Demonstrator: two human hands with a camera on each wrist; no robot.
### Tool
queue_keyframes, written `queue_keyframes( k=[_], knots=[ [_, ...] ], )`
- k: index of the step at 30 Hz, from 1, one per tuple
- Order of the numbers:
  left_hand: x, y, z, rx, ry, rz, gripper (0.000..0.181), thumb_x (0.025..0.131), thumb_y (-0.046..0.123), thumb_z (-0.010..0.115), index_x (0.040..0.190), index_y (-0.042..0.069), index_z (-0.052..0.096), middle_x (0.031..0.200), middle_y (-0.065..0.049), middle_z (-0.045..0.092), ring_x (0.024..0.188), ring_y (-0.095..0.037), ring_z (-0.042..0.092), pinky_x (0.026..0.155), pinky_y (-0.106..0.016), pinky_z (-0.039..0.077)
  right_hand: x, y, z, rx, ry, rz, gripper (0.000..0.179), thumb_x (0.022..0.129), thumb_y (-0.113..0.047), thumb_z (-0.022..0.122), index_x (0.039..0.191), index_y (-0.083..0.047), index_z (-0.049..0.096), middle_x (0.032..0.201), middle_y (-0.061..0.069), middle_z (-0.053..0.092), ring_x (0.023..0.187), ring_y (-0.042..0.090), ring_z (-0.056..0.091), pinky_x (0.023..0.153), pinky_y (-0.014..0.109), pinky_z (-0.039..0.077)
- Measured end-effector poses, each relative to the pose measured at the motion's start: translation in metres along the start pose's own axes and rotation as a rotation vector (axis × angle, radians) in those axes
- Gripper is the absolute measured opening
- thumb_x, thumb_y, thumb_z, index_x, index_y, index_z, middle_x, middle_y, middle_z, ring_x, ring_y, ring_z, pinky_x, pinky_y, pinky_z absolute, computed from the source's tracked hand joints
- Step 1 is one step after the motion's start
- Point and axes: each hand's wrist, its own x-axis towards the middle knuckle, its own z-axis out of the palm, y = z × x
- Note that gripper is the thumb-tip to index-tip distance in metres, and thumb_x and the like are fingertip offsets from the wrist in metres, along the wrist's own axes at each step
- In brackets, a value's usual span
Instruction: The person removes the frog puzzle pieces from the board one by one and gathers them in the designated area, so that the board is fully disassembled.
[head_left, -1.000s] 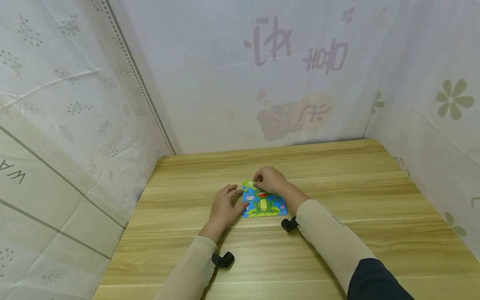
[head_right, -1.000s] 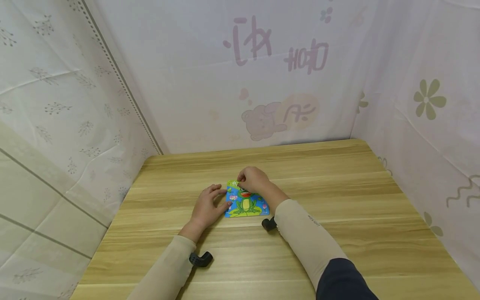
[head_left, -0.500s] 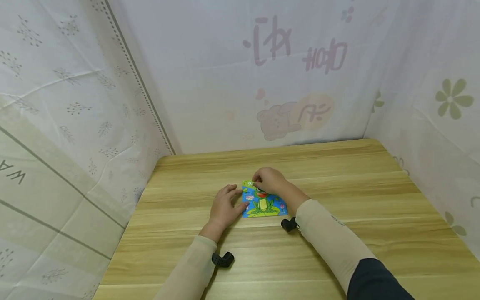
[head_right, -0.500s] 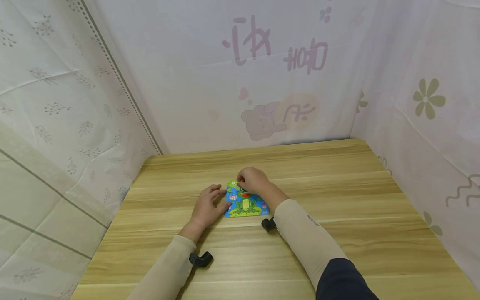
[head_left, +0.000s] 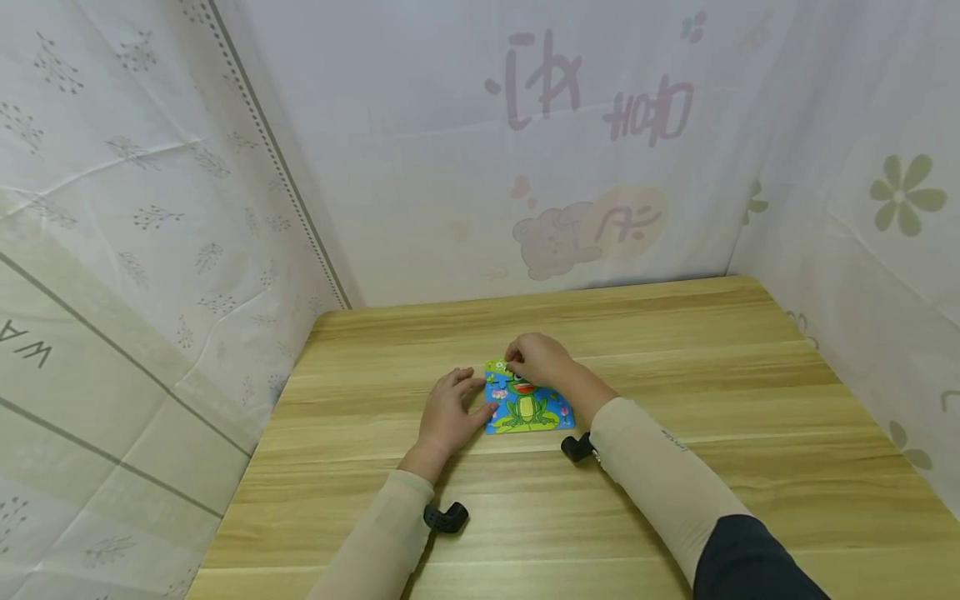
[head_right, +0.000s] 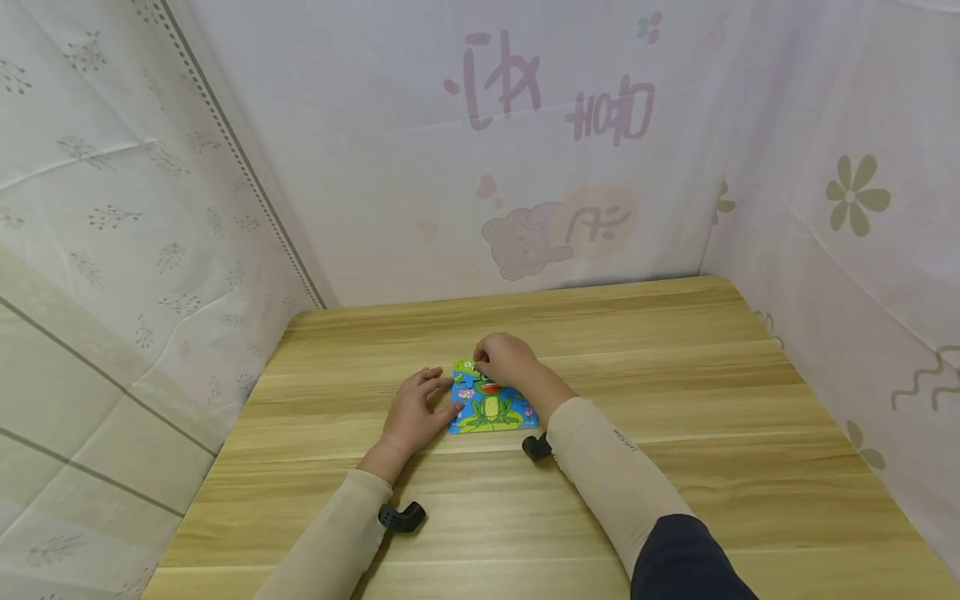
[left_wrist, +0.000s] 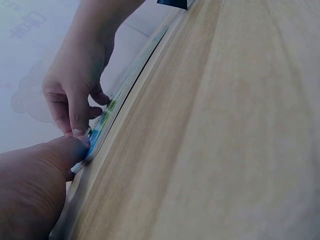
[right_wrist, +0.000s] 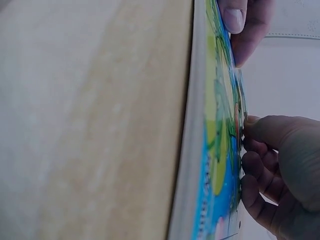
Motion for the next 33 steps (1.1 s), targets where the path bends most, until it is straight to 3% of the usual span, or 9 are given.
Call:
queue_keyframes(
  k=[5, 16, 33],
  knots=[
    [0.0, 0.002, -0.001, 0.002, -0.021, -0.024, 0.052, 0.092, 0.049, 0.08, 0.135, 0.021, 0.071, 0.153, -0.004, 0.054, 0.147, -0.029, 0.042, 0.122, -0.049, 0.036, -0.001, 0.001, -0.001, 0.008, 0.001, 0.004, 0.012, 0.101, -0.024, 0.074, 0.107, -0.016, 0.08, 0.095, -0.008, 0.071, 0.086, 0.01, 0.064, 0.084, 0.034, 0.057],
    [0.0, 0.0, 0.0, 0.017, -0.011, -0.013, 0.051, 0.092, 0.05, 0.08, 0.134, 0.021, 0.071, 0.152, -0.003, 0.055, 0.146, -0.029, 0.043, 0.121, -0.049, 0.037, -0.006, 0.012, -0.007, 0.083, 0.02, 0.025, 0.013, 0.1, -0.025, 0.075, 0.107, -0.016, 0.08, 0.097, -0.006, 0.071, 0.09, 0.013, 0.065, 0.085, 0.035, 0.058],
    [-0.002, 0.001, 0.0, 0.019, -0.018, -0.019, 0.052, 0.093, 0.051, 0.078, 0.135, 0.021, 0.071, 0.153, -0.003, 0.054, 0.148, -0.029, 0.041, 0.123, -0.048, 0.034, -0.037, 0.047, -0.033, 0.161, 0.087, 0.072, 0.012, 0.099, -0.024, 0.075, 0.106, -0.016, 0.079, 0.097, -0.003, 0.07, 0.088, 0.017, 0.063, 0.076, 0.036, 0.056]
  ],
)
